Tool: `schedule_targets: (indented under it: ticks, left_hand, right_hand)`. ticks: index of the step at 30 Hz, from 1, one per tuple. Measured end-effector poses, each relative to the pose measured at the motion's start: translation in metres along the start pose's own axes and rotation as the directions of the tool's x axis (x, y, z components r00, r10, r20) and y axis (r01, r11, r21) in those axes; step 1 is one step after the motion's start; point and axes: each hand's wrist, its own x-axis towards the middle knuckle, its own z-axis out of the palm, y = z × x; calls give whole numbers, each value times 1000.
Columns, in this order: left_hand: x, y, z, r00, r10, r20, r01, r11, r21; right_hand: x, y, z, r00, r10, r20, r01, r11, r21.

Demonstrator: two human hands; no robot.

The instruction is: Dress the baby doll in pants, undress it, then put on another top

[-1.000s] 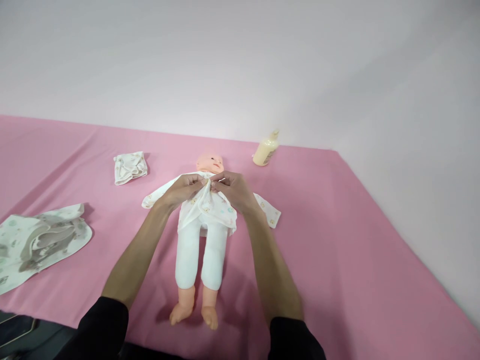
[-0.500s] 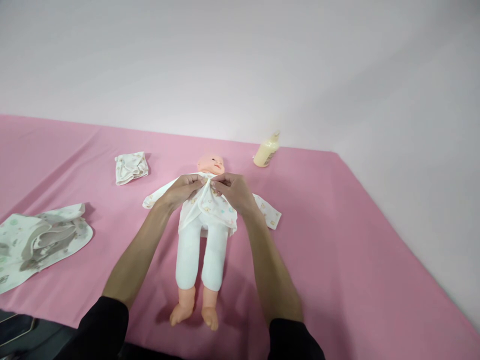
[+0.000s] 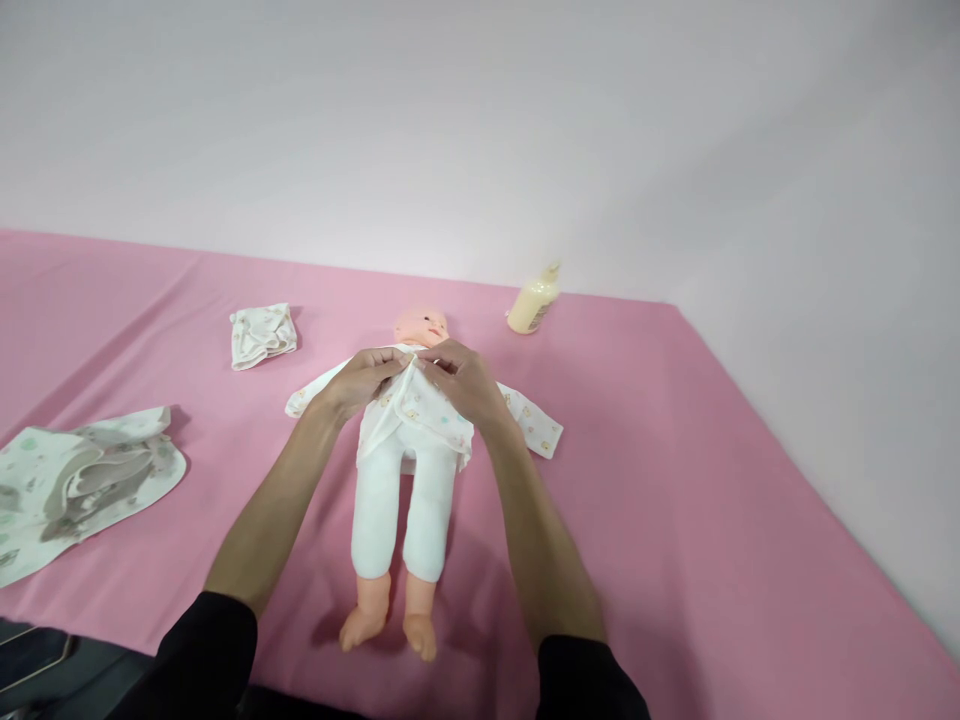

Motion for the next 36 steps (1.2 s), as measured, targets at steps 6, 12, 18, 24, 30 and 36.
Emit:
schedule_targets:
  ticks: [6,12,18,24,30,36]
  left_hand:
    - [2,-2,-1,999,-25,43,32,984,-175]
    - [2,-1,-3,999,-26,44,35,981,-193]
    - [3,-3,-4,999,-42,13,44,982,-184]
    - [4,-3,-4,999,-37,17,39,989,-143]
    - [3,-4,-3,999,-24,23,27,993,-117]
    - [0,1,1,1000,-20,5,20,999,-33]
  right_hand:
    - [4,3,7,999,-12,30,7,991,135]
    - [5,5,9,998,56,14,-58,985,165]
    - [6,11,10,988,144,-61,-134,981,144]
    - [0,-1,9,993,117,1,-117,993,7]
    - [-5,-11,-2,980,149,130,-152,988,15]
    - [-9,-15,-1,949,257,181,-247,966,-77]
